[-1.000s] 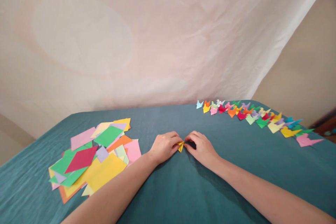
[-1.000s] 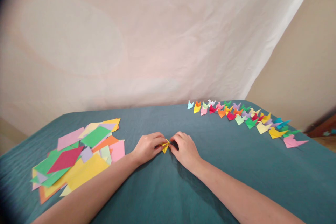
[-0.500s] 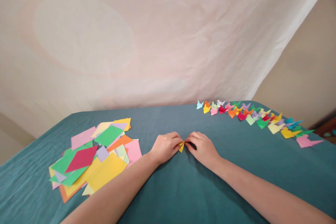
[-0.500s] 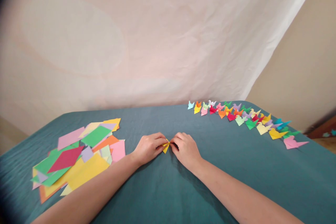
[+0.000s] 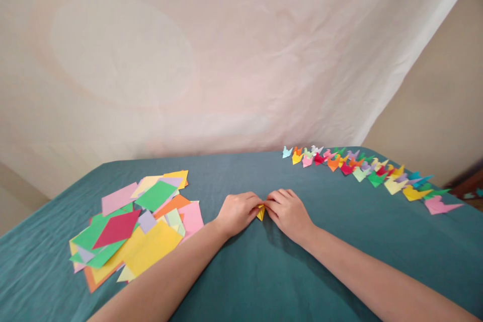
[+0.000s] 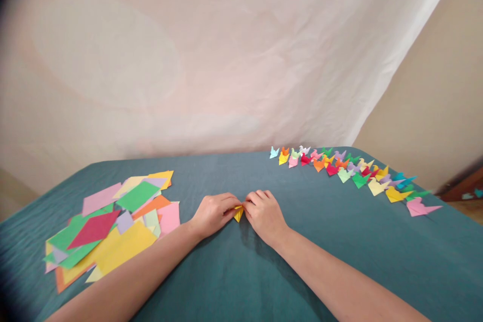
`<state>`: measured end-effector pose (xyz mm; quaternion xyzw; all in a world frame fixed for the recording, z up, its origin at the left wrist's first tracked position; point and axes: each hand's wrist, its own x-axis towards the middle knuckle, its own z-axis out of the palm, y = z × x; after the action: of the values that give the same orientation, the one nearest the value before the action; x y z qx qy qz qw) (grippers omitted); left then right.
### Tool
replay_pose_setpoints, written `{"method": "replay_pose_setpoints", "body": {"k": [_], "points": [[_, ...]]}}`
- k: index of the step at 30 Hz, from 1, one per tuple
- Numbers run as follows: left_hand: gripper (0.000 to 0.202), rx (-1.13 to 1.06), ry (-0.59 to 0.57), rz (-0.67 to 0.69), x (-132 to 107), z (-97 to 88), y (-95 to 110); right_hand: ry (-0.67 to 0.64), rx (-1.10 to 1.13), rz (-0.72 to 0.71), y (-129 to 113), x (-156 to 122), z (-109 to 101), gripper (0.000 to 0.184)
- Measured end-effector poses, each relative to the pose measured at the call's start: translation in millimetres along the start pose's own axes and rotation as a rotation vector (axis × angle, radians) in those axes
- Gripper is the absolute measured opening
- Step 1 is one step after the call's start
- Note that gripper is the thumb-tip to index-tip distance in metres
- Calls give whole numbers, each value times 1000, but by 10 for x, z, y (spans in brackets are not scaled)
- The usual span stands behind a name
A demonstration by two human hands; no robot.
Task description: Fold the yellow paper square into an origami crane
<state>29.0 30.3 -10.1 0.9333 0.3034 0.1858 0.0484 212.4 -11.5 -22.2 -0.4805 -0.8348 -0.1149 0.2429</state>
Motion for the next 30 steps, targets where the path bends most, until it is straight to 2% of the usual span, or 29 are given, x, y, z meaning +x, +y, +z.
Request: {"method": "replay_pose_setpoints", "body": {"k": [8, 30], "points": [[12, -4, -1, -45, 5, -16, 23, -6, -19, -16, -12, 18, 3, 13], [21, 50, 40, 88, -5, -18, 27, -5, -45, -18, -20, 14, -5, 14]]}}
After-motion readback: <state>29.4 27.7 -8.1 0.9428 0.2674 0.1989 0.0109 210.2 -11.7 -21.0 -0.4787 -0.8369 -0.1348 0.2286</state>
